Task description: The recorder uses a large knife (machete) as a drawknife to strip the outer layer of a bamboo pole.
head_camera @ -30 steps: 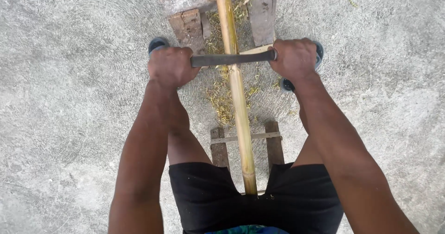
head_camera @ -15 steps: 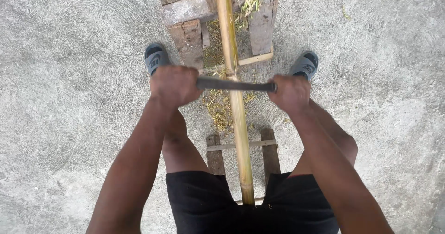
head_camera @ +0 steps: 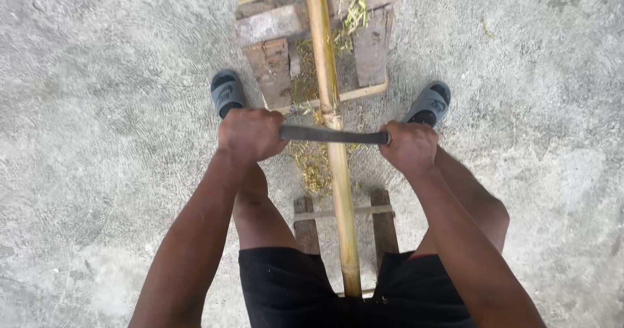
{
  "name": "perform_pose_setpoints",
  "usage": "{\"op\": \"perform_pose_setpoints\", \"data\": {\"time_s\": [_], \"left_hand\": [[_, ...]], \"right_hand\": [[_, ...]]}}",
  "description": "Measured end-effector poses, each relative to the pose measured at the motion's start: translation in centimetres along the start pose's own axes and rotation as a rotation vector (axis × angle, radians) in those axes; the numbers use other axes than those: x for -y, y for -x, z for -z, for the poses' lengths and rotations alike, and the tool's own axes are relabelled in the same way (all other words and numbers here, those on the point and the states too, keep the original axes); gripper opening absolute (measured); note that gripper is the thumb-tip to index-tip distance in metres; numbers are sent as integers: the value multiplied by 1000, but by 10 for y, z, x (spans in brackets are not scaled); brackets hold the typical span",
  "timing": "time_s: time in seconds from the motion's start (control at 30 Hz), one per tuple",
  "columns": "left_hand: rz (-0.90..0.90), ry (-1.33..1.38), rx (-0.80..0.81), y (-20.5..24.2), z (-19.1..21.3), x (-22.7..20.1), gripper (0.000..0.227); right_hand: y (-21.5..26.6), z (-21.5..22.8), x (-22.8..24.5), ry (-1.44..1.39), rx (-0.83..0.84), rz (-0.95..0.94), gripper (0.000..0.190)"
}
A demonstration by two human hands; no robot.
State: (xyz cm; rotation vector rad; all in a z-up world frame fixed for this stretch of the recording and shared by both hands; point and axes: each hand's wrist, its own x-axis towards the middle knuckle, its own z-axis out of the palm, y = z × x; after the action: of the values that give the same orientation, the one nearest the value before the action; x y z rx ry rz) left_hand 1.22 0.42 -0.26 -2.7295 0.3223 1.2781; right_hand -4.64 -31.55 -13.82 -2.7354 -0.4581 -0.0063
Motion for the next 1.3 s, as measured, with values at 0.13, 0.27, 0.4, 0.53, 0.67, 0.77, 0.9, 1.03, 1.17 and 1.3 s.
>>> {"op": "perform_pose_setpoints", "data": {"time_s": [0.13, 0.27, 0.4, 0.53, 0.67, 0.77, 0.9, 1.03, 1.17, 1.3], "left_hand": [[-10, 16, -76, 11, 21, 1, 38], [20, 48, -23, 13, -8, -1, 28], [-33, 66, -77, 18, -30, -5, 33], [23, 40, -124, -7, 21, 12, 38], [48, 47, -258, -12, 16, 9, 41], [11, 26, -72, 14, -12, -3, 33], [-70, 81, -51, 35, -51, -18, 36], [-37, 77, -209, -6, -18, 2, 30], [-3, 30, -317, -23, 20, 12, 27], [-27, 23, -133, 13, -14, -13, 32]], "right_hand": [[-9, 4, 6, -49, -50, 49, 13], [0, 15, 12, 37, -33, 29, 12], [18, 6, 4, 2, 17, 54, 7], [-54, -1, -7, 90, 96, -29, 15], [-49, -5, -12, 56, 14, -6, 17], [-1, 8, 4, 39, 49, -9, 11], [45, 19, 10, 38, 15, 72, 9], [-21, 2, -15, 43, 117, -16, 13], [-57, -5, -13, 48, 43, -14, 21], [5, 7, -5, 15, 25, 9, 19]]}}
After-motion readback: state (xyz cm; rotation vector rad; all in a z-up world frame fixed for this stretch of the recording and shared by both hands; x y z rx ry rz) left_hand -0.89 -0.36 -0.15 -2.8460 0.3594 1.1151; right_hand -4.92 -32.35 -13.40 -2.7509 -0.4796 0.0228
